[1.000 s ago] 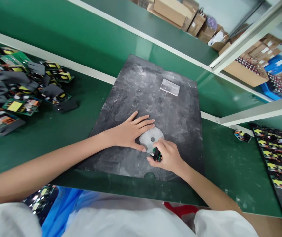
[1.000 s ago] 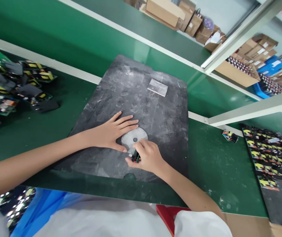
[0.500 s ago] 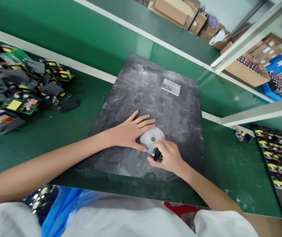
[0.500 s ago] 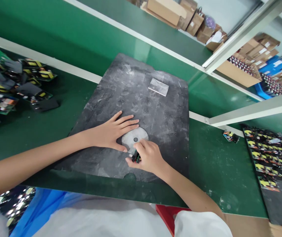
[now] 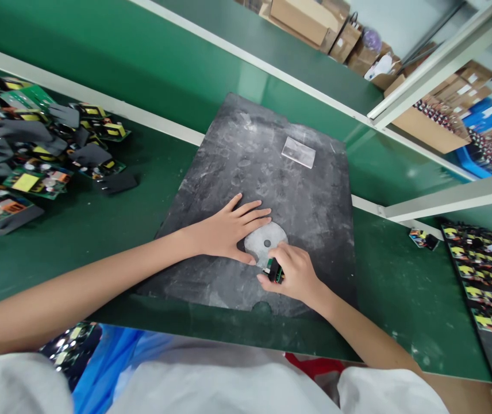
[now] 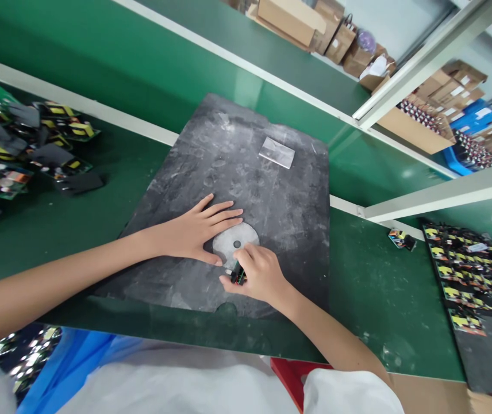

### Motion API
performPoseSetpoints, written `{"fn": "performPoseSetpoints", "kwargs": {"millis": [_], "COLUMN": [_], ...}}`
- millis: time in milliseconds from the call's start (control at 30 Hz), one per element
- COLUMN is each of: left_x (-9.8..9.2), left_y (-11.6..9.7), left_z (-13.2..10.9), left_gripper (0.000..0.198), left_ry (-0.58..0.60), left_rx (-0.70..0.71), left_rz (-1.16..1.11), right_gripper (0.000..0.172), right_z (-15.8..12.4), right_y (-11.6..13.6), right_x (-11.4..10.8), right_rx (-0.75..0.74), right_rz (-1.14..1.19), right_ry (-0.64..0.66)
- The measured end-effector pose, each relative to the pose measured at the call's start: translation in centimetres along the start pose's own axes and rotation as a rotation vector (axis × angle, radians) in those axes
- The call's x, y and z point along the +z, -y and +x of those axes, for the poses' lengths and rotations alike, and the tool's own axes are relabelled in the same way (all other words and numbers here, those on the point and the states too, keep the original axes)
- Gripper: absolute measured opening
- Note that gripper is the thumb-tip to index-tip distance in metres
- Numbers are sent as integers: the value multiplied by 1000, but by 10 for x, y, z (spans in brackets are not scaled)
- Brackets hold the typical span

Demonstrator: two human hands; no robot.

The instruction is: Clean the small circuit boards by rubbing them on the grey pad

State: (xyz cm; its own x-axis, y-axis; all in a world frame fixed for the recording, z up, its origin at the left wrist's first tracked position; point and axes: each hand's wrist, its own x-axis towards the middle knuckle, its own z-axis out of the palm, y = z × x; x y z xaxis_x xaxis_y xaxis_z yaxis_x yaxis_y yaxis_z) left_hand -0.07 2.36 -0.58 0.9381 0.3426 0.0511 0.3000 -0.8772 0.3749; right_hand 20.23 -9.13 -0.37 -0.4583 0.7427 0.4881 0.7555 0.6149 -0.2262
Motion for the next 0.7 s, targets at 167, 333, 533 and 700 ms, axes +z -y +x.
{"fn": "performPoseSetpoints", "kwargs": {"millis": [167, 333, 533, 700], "left_x": [0, 1, 1, 1], "left_y": [0, 0, 1, 0], "left_z": [0, 0, 0, 1], "left_gripper": [95, 95, 95, 95], "left_ry": [-5, 9, -13, 2], "left_rx": [-3, -7, 5, -8], "left_rz": [0, 1, -10, -17], "right_gripper": [23, 24, 23, 23], "right_z": [0, 0, 0, 0], "right_y": [0, 0, 0, -1], "right_x": [0, -1, -1, -2], "right_rx": [3, 3, -7, -12], "right_rz": [-1, -14, -1, 8], "right_ry": [13, 6, 10, 7]}}
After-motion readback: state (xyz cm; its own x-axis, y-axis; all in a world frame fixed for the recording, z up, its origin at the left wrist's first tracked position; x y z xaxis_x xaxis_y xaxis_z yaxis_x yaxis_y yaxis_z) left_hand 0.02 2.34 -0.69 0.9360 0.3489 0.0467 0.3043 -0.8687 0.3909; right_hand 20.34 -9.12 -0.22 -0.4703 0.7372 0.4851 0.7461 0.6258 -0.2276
